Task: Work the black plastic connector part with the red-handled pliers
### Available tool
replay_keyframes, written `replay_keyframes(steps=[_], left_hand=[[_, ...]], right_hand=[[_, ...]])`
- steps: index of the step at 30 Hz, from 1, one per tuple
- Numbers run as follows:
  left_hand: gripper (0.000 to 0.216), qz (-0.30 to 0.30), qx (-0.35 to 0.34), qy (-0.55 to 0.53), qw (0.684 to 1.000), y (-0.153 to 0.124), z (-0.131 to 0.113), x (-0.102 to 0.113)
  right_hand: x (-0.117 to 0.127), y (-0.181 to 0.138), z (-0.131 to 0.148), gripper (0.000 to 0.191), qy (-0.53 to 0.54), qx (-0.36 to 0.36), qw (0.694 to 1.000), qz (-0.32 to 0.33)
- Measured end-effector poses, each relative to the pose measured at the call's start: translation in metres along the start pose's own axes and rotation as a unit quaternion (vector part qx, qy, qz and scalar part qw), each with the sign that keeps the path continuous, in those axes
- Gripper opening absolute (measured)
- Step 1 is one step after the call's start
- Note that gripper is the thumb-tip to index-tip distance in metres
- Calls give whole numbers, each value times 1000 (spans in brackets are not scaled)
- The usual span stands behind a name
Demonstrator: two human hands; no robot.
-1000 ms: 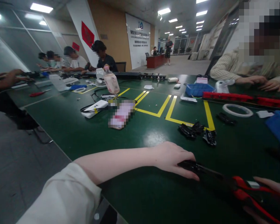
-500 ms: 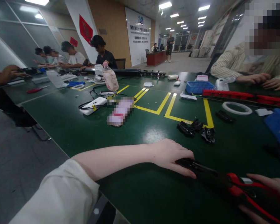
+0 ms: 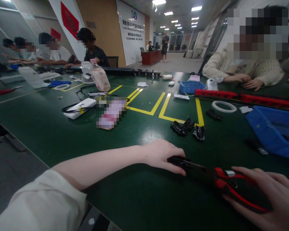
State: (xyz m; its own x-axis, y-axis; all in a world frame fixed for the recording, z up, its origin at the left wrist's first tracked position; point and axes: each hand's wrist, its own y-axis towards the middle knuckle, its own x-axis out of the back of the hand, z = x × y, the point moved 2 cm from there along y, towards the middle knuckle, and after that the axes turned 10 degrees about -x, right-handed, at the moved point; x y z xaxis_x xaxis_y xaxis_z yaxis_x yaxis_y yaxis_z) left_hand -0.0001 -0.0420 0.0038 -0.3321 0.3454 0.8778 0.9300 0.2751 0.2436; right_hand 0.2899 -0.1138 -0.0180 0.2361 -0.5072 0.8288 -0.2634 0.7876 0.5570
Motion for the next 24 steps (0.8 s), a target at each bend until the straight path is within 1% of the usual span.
replay_keyframes(steps=[1,3,8,11,16,20,24], left_hand=[[37,0,3,-2,1000,0,0,1],[37,3,13,-7,1000,1,-1,2],[35,13,26,-9,1000,1,-2,4],[35,16,24,-10,1000,1,-3,5],[35,22,9,1,1000,1,-4,5],[37,22,4,2,1000,1,-4,4],[36,19,1,11,1000,1,-4,3]], right_hand=[[-1,0,0,54,-13,20,1000,10],[-1,0,-1,59,-19,34,999,21],[2,3,-1,60,20,18,998,52],[2,4,1,60,26,12,998,55],[5,5,6,58,31,35,998,40],[8,7,9,56,41,56,996,54],[7,7,9,54,35,61,996,61]])
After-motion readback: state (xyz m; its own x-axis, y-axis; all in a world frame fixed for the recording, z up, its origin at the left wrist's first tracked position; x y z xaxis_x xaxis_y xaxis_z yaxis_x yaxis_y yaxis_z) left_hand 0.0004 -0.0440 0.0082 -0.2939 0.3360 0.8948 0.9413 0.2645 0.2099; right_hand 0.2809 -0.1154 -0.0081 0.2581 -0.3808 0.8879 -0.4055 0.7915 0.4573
